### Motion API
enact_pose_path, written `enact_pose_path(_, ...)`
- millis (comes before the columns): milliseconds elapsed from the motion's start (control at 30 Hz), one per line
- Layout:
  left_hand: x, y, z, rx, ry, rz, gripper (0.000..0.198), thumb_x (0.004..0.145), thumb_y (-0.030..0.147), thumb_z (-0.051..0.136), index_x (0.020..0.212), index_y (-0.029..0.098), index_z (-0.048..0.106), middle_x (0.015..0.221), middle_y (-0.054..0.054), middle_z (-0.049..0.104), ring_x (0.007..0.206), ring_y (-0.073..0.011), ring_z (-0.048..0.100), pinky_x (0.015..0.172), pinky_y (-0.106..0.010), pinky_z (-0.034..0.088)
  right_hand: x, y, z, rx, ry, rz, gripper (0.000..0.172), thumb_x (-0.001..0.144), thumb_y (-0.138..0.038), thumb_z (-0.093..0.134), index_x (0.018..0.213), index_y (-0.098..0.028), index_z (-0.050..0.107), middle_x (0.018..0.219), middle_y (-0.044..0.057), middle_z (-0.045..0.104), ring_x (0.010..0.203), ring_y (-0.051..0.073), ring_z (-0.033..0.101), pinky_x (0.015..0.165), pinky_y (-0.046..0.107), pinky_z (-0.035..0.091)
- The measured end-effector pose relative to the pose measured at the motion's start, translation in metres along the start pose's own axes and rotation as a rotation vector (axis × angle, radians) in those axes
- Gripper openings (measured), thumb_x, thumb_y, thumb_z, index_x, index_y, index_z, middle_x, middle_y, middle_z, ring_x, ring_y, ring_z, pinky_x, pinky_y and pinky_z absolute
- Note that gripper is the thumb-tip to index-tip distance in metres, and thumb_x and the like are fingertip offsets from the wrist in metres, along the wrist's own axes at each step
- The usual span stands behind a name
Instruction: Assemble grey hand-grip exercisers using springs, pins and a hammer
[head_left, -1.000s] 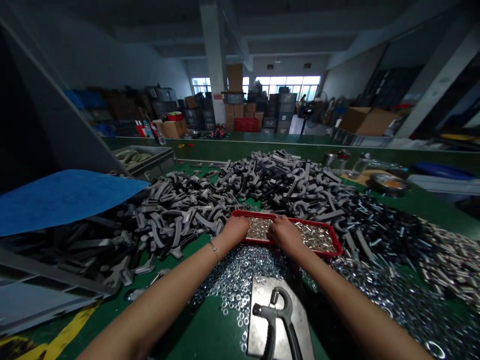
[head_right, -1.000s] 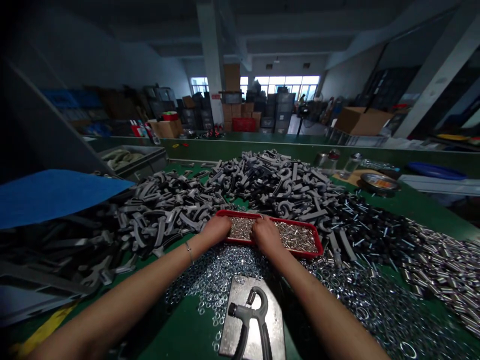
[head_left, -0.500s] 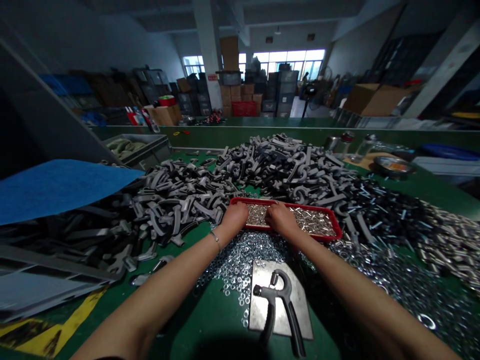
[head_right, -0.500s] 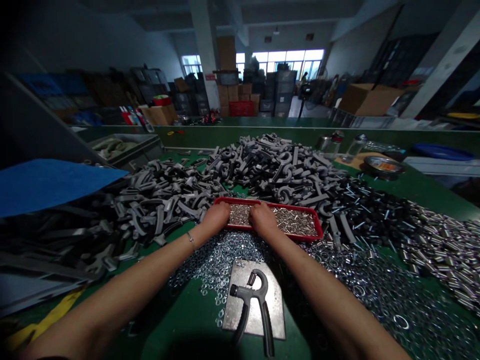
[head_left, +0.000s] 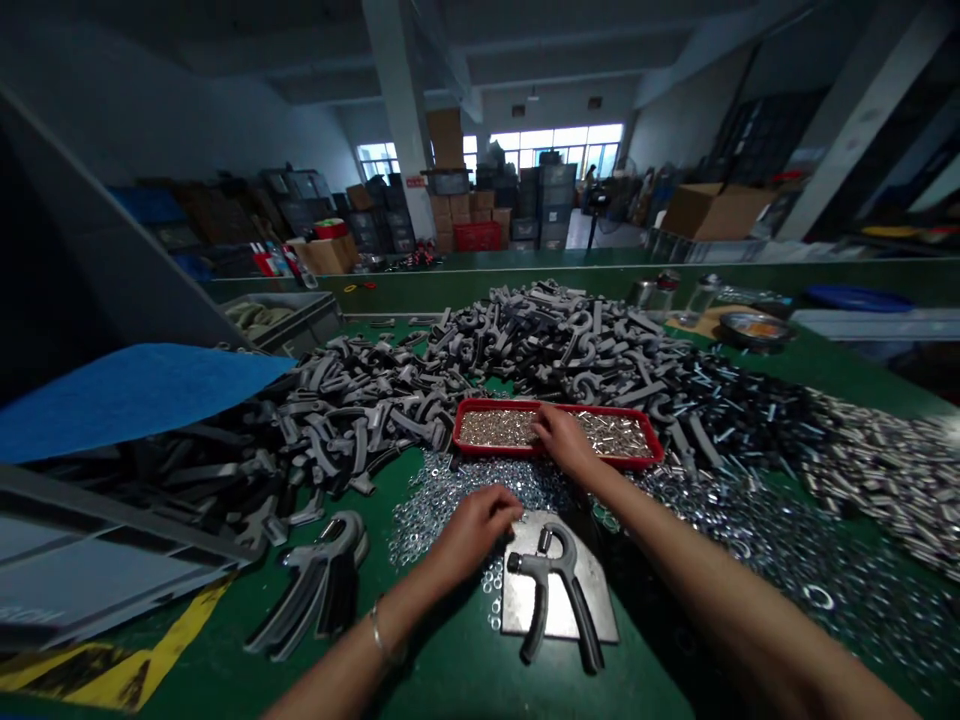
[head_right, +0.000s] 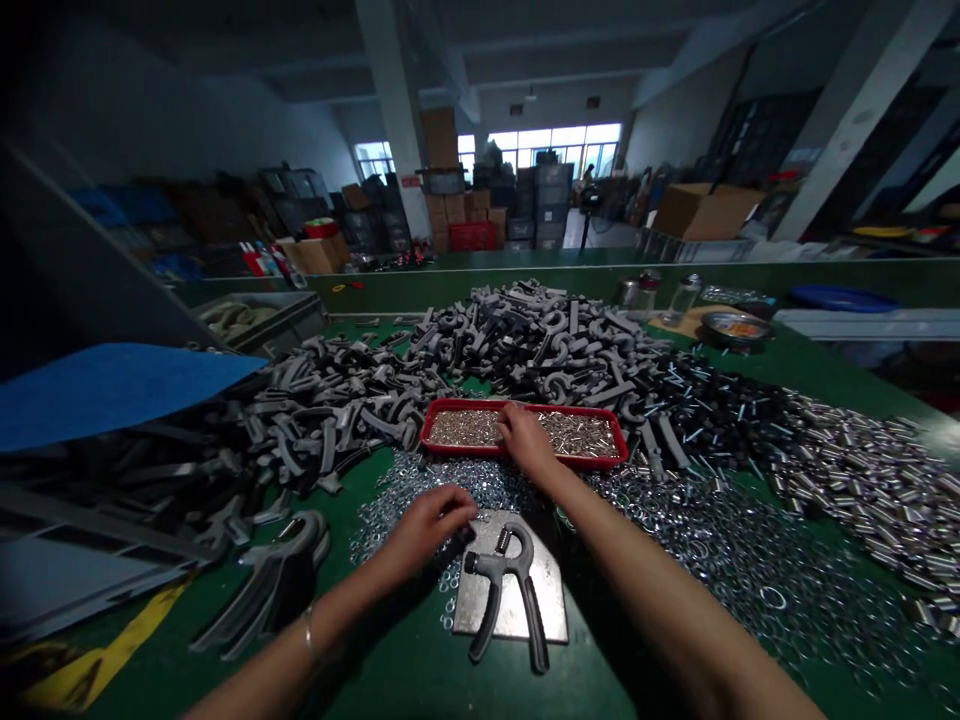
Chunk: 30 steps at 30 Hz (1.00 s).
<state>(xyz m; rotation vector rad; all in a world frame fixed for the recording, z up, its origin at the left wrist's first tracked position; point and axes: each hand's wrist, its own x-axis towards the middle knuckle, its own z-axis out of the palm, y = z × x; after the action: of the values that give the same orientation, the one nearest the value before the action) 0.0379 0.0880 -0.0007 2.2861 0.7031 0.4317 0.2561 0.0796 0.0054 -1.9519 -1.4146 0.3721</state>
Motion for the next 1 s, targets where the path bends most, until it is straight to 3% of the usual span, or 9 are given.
enact_pose_path(67, -0.028, 0.008, 0.020, -0.022, -0.016, 0.027, 0.015, 0.095, 0.023, 0.054, 0.085, 0.019, 0.064, 0.087, -0.001, 0.068, 0.086, -0.0177, 0.063, 0.082, -0.029, 0.046, -0.029, 0.002, -0.003, 0.183, -0.017, 0.025, 0.017, 0.094, -0.035, 0.057, 0.097, -0.018, 0.060, 0.092, 0.001, 0.067, 0.084, 0.018, 0.066, 0.078, 0.035, 0.055)
enact_pose_path(133, -0.040, 0.012, 0.036, 0.038, -0.015, 0.053, 0.012, 0.094, 0.021, 0.057, 0.083, 0.019, 0.063, 0.092, -0.002, 0.067, 0.094, -0.0197, 0.059, 0.090, -0.034, 0.041, -0.068, 0.004, -0.004, 0.350, -0.050, 0.072, 0.021, 0.093, -0.042, 0.055, 0.091, -0.021, 0.057, 0.083, -0.001, 0.066, 0.072, 0.017, 0.066, 0.067, 0.031, 0.055)
enact_pose_path(267, -0.038, 0.014, 0.053, 0.191, -0.028, 0.075, 0.009, 0.094, 0.022, 0.059, 0.086, 0.019, 0.062, 0.094, -0.002, 0.065, 0.096, -0.0214, 0.057, 0.091, -0.037, 0.039, -0.147, 0.014, -0.005, 0.573, -0.060, 0.216, 0.030, 0.091, -0.050, 0.055, 0.084, -0.021, 0.056, 0.073, -0.001, 0.064, 0.063, 0.017, 0.066, 0.063, 0.031, 0.053)
enact_pose_path(400, -0.033, 0.015, 0.060, 0.333, -0.028, 0.123, 0.012, 0.096, 0.024, 0.057, 0.088, 0.018, 0.062, 0.092, -0.003, 0.065, 0.093, -0.0225, 0.057, 0.091, -0.041, 0.041, -0.194, 0.026, -0.006, 0.678, -0.032, 0.336, 0.032, 0.082, -0.052, 0.067, 0.085, -0.020, 0.061, 0.076, 0.001, 0.067, 0.066, 0.020, 0.069, 0.065, 0.033, 0.054)
enact_pose_path(533, -0.039, 0.010, 0.066, 0.488, -0.002, 0.320, 0.017, 0.099, 0.020, 0.049, 0.092, 0.016, 0.064, 0.092, -0.007, 0.066, 0.092, -0.0244, 0.057, 0.089, -0.043, 0.044, -0.204, 0.027, -0.007, 0.746, -0.043, 0.373, 0.027, 0.080, -0.046, 0.070, 0.081, -0.021, 0.061, 0.072, 0.000, 0.066, 0.066, 0.021, 0.068, 0.065, 0.033, 0.052)
enact_pose_path(667, -0.055, 0.001, 0.070, 0.494, 0.012, 0.432, 0.023, 0.101, 0.017, 0.043, 0.116, 0.014, 0.061, 0.108, -0.011, 0.067, 0.098, -0.0246, 0.059, 0.088, -0.041, 0.047, -0.195, 0.018, -0.003, 0.550, -0.062, 0.222, 0.020, 0.091, -0.037, 0.059, 0.079, -0.021, 0.060, 0.068, 0.000, 0.065, 0.065, 0.020, 0.065, 0.063, 0.031, 0.051)
enact_pose_path(833, -0.076, -0.010, 0.071, 0.485, 0.026, 0.452, 0.041, 0.100, 0.013, 0.043, 0.141, 0.014, 0.044, 0.134, -0.013, 0.058, 0.123, -0.0264, 0.052, 0.106, -0.044, 0.041, -0.187, 0.014, 0.009, 0.258, -0.023, -0.028, 0.016, 0.094, -0.028, 0.058, 0.081, -0.022, 0.063, 0.083, 0.003, 0.066, 0.083, 0.023, 0.062, 0.080, 0.037, 0.049)
enact_pose_path(933, -0.080, -0.010, 0.071, 0.457, 0.016, 0.411, 0.043, 0.099, 0.012, 0.046, 0.142, 0.016, 0.043, 0.136, -0.011, 0.057, 0.125, -0.0264, 0.050, 0.108, -0.045, 0.038, -0.186, 0.017, 0.018, 0.101, -0.015, -0.215, 0.013, 0.097, -0.026, 0.054, 0.089, -0.023, 0.063, 0.088, 0.004, 0.066, 0.088, 0.024, 0.059, 0.084, 0.040, 0.048)
enact_pose_path(1000, -0.077, -0.006, 0.070, 0.398, 0.029, 0.351, 0.039, 0.099, 0.014, 0.048, 0.137, 0.018, 0.048, 0.133, -0.009, 0.060, 0.120, -0.0255, 0.052, 0.105, -0.044, 0.040, -0.185, 0.019, 0.022, 0.069, -0.021, -0.259, 0.011, 0.098, -0.025, 0.053, 0.092, -0.022, 0.063, 0.090, 0.005, 0.066, 0.088, 0.024, 0.059, 0.084, 0.040, 0.049)
